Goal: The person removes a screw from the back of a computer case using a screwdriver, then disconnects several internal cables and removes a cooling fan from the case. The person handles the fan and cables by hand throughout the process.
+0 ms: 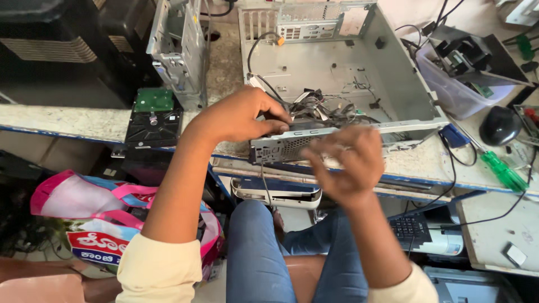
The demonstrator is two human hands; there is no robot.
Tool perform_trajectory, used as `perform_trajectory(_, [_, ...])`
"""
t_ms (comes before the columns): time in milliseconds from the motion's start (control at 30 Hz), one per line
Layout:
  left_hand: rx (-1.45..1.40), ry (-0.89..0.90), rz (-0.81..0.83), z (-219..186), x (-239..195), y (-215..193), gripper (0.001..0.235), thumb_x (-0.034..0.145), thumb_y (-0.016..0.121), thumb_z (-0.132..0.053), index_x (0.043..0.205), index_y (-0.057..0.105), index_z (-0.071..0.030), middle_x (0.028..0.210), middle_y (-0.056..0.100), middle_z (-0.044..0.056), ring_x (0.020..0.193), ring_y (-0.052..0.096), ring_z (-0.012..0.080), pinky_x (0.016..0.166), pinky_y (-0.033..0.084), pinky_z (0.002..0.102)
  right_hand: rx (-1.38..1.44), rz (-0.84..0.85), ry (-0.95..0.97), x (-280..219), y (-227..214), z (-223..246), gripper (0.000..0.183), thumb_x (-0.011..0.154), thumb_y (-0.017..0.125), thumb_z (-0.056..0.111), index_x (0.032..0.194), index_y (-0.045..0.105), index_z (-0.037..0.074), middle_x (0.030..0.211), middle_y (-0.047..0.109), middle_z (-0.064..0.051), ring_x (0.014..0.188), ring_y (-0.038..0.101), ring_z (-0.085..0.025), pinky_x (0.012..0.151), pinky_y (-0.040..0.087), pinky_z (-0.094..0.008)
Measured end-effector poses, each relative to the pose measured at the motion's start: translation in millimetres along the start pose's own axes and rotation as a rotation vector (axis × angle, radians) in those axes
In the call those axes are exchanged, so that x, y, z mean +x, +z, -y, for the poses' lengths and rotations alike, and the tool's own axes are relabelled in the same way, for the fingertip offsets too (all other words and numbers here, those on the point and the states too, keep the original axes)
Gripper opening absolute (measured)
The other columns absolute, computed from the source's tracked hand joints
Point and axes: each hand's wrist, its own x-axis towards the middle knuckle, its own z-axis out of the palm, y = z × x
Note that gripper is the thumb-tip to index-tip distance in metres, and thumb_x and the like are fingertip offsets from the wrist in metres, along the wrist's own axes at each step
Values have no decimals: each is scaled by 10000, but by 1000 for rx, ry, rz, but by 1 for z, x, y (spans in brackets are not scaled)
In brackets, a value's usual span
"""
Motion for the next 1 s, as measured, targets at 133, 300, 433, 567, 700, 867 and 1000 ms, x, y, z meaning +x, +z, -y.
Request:
perform_trajectory(133, [1,101,-62,6,-5,6,243,848,788,-169,1079,781,-94,1055,789,105,979,760,241,897,553,355,-13,13,71,-24,28,21,300,750,958,84,959,743,69,900,657,-32,818,625,-238,750,467,-363])
perform_trajectory(300, [-10,126,-5,7,-3,1,305,825,787,-163,1129,779,-132,1076,786,98,951,745,243,942,514,365,-125,-60,101,-28,51,22,288,769,944,33,982,764,102,898,668,-16,802,603,-220,754,459,-351])
perform_trajectory(433, [1,108,-30,6,-4,2,280,815,804,-170,1093,793,-132,998,795,88,813,719,239,961,473,381,-113,-104,107,-32,57,21,283,760,899,-45,953,754,102,875,665,-9,788,603,-223,767,448,-360])
perform_trajectory(567, [-6,89,-61,5,-4,5,259,814,799,-178,1071,804,-146,944,793,79,722,689,236,959,462,377,-30,-135,147,-34,59,20,289,741,816,-135,928,750,76,856,656,-28,774,617,-219,779,445,-368])
perform_trajectory(700, [33,105,-86,5,-5,7,233,813,808,-174,1043,811,-138,886,791,89,705,686,240,993,428,394,1,-154,189,-32,60,27,275,744,802,-161,911,738,49,835,654,-30,767,613,-210,779,417,-371])
perform_trajectory(867, [-3,113,-95,5,-5,6,254,798,816,-157,1051,803,-132,908,788,92,699,691,225,845,509,365,-44,-72,213,-24,52,35,230,760,840,-88,902,704,32,867,666,-67,796,636,-247,777,456,-376])
perform_trajectory(1000, [-41,82,-65,7,-4,4,267,797,821,-151,1063,802,-135,872,785,104,663,690,210,718,542,337,-33,-27,215,-23,48,37,215,815,832,-75,933,688,33,918,695,-92,843,677,-271,801,525,-375])
